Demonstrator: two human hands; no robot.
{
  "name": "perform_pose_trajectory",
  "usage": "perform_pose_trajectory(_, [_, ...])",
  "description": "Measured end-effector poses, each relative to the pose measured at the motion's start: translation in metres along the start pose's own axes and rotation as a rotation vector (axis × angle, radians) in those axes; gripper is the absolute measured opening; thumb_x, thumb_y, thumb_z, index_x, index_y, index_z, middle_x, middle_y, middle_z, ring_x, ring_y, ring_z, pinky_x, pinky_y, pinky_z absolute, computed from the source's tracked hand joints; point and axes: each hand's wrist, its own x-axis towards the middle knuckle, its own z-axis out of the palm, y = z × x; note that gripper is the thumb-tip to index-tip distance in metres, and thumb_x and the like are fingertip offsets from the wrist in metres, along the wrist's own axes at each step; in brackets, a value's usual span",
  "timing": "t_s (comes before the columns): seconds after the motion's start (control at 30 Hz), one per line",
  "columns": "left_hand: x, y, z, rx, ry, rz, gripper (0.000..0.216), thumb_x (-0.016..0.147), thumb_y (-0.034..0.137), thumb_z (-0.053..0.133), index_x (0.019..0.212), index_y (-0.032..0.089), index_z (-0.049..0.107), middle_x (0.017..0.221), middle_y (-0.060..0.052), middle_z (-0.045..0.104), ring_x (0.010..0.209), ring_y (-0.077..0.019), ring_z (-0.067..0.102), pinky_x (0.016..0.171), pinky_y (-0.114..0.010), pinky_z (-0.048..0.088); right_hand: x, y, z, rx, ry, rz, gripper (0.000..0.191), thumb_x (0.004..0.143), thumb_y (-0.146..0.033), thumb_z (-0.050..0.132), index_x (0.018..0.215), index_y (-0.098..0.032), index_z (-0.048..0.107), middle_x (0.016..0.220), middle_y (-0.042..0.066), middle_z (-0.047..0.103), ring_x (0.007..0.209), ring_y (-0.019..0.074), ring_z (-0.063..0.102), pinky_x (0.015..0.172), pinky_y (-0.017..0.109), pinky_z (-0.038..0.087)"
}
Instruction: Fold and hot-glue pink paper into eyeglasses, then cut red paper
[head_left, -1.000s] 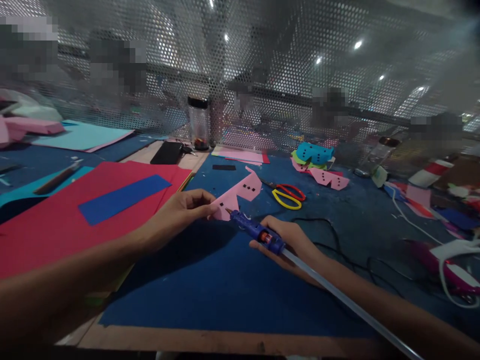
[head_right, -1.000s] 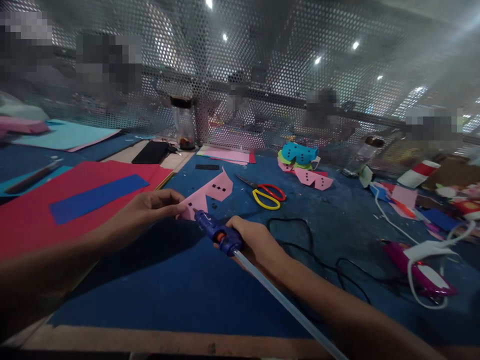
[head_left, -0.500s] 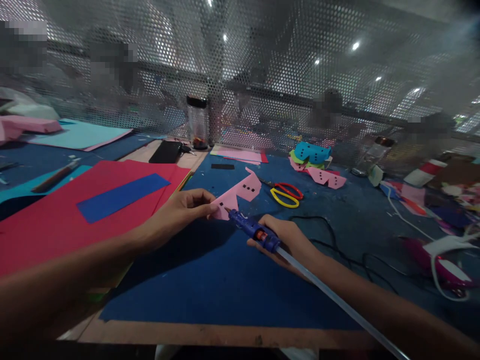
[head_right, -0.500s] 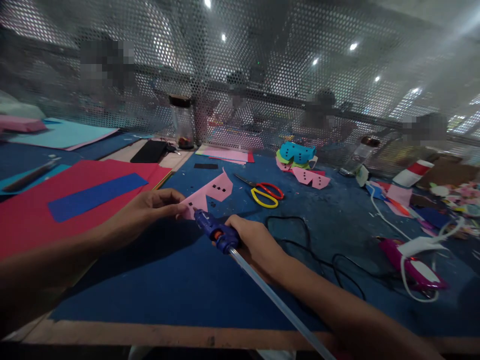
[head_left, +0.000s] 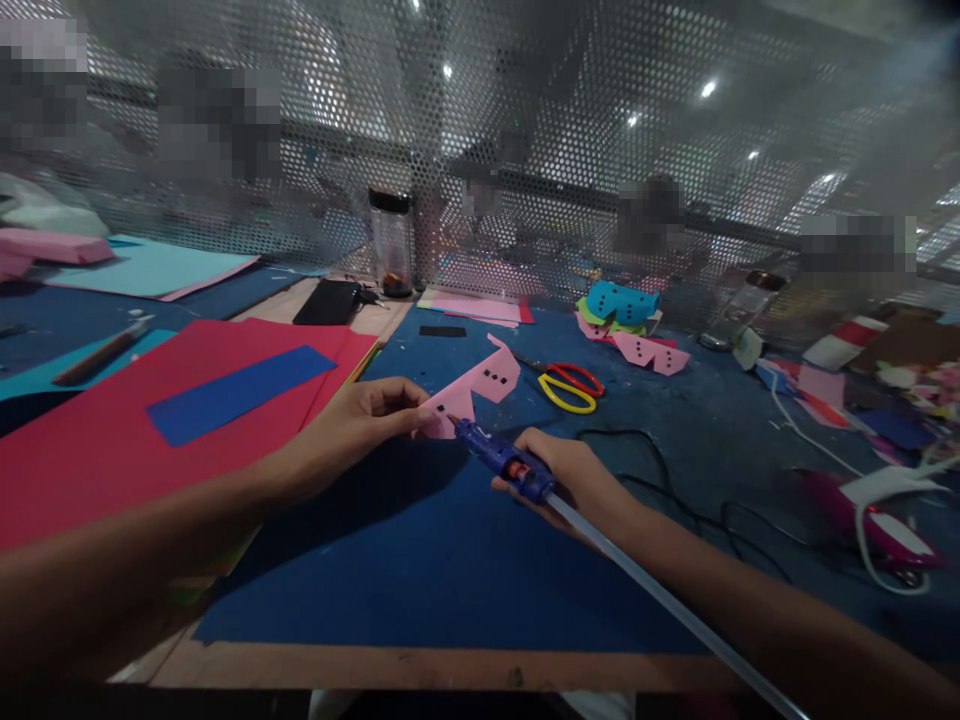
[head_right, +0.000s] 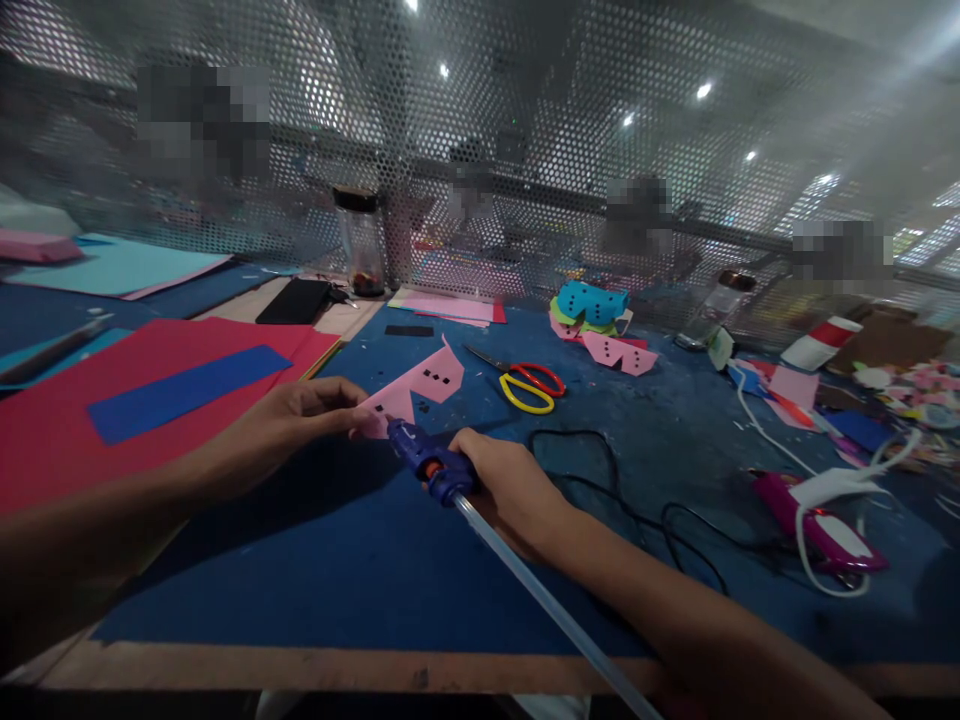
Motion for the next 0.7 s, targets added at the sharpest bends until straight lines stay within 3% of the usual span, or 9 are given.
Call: perform_pose_trajectory(0.7, [-0.0005,0.0034,0.0017,-0.019,-0.001,0.015,0.025,0.084,0.042,0.073,0.087,0.017,0.07,0.082,-0.002,0.067,0.076,-0.0154,0.058,0.07,-0.028,0.043,0.0,-0.001,0.0,-0.02,0.048,0.005,0.015,0.088,-0.029,0.069,0.093,-0.024,0.056,0.086,0.001,0.072,0.074,0.0176,0.068,0.058,0.023,0.04])
